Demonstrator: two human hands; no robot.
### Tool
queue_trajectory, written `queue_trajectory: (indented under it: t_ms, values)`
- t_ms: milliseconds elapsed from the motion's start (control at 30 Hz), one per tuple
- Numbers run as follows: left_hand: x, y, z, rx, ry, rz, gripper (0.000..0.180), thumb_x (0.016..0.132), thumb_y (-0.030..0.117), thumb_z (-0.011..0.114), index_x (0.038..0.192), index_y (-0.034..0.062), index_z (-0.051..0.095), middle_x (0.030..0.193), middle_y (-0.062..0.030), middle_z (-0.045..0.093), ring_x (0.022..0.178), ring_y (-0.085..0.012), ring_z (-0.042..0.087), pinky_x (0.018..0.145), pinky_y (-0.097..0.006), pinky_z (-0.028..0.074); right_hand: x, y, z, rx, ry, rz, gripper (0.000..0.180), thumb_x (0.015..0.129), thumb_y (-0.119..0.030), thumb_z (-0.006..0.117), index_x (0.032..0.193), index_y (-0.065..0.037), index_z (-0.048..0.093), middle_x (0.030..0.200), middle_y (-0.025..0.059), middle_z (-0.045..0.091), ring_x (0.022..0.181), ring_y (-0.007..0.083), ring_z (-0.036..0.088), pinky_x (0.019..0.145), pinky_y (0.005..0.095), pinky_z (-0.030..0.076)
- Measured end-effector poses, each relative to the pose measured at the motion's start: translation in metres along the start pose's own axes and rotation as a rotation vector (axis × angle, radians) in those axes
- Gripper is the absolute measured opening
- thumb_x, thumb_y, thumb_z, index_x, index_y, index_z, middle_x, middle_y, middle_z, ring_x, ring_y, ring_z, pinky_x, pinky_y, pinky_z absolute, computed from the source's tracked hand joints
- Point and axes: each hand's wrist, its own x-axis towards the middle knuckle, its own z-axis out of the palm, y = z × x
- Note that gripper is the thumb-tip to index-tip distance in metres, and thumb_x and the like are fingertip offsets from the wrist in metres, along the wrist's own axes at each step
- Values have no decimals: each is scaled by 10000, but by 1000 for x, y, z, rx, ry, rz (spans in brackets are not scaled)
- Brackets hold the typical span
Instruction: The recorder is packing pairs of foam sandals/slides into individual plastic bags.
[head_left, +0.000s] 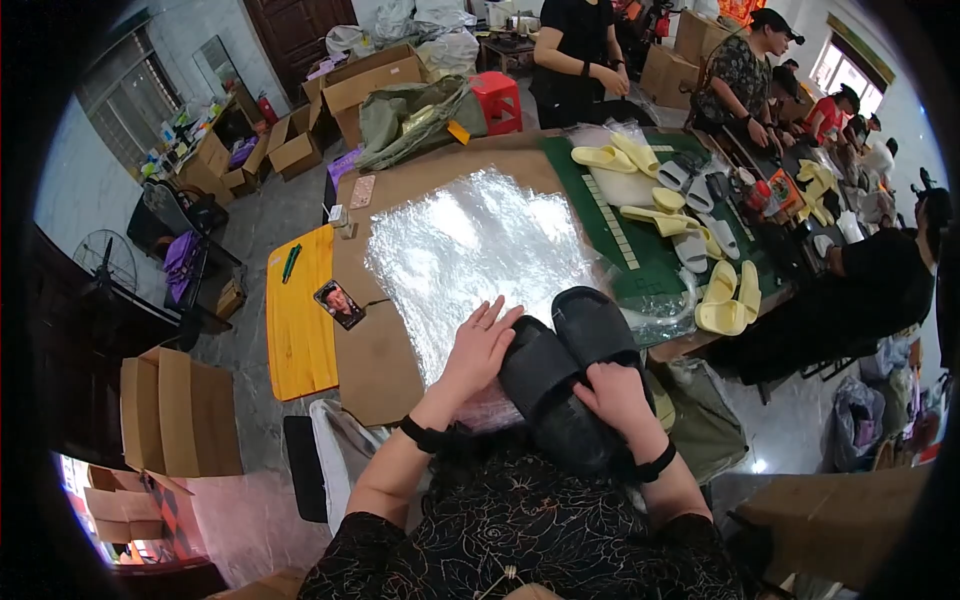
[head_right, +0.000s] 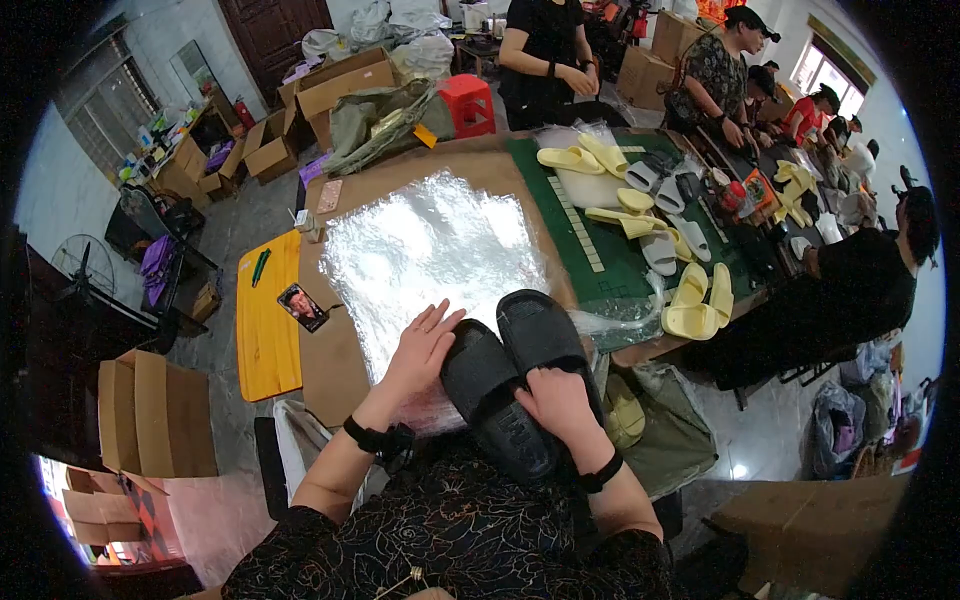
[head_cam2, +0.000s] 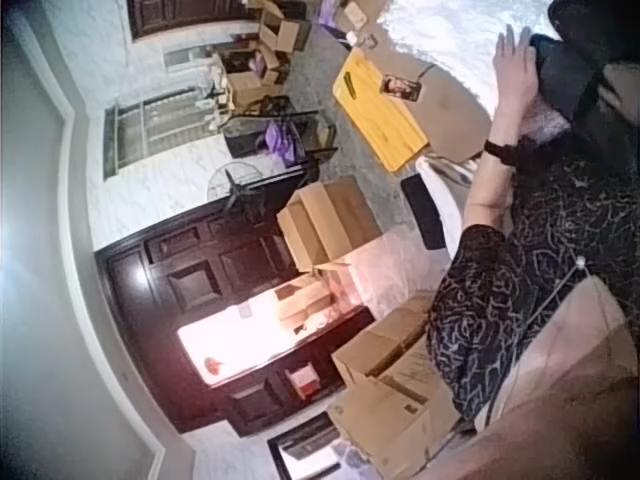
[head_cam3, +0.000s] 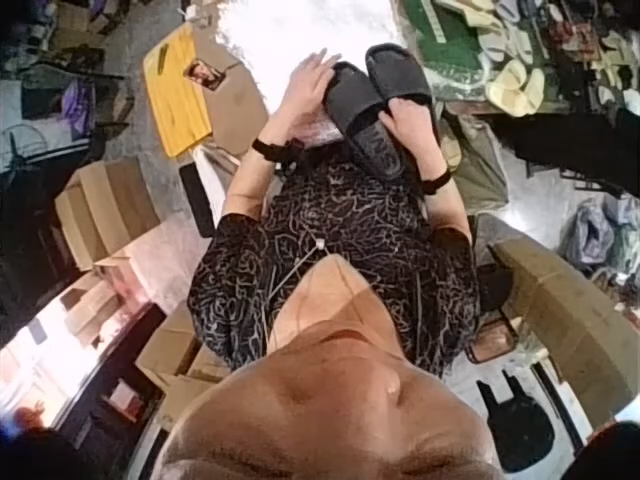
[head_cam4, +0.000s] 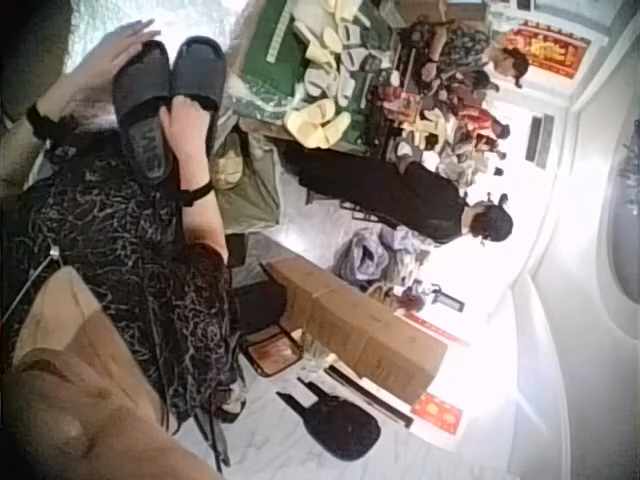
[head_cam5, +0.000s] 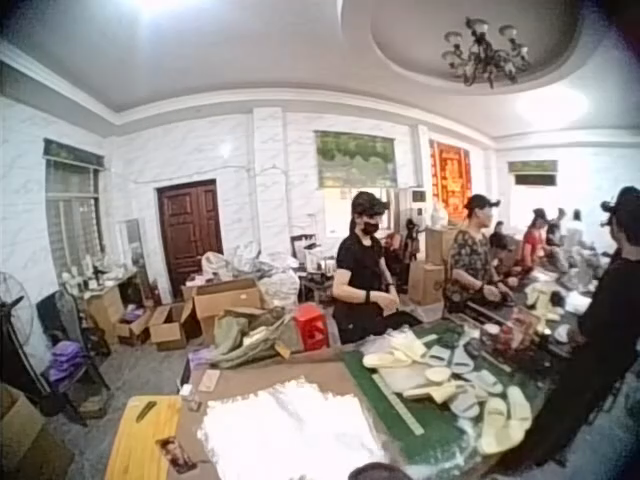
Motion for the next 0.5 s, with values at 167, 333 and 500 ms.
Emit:
queue_trajectory:
  t_ms: [167, 333, 500]
  values:
    - [-7, 25, -7, 214, -80, 255, 417, 998, 239, 445, 1407, 197, 510, 1550, -98, 345, 1439, -372, 254, 1175, -518, 196, 33, -7, 2, 20, 53, 9, 305, 876, -340, 632, 804, -55, 550, 748, 115, 620, 729, 303, 644, 609, 433, 495]
    - [-10, 38, -20, 54, -112, 366, 422, 1003, 217, 418, 1414, 167, 501, 1574, -74, 309, 1470, -357, 191, 1187, -519, 159, 76, -7, 29, 104, 160, -54, 292, 822, -320, 668, 815, -56, 542, 749, 124, 620, 738, 320, 647, 622, 448, 502]
    - [-22, 57, -29, -25, -168, 406, 440, 991, 202, 422, 1424, 165, 494, 1574, -65, 315, 1474, -346, 191, 1191, -508, 145, 135, -3, 51, 167, 145, 108, 239, 861, -263, 616, 895, -43, 530, 804, 184, 631, 781, 390, 640, 680, 473, 511]
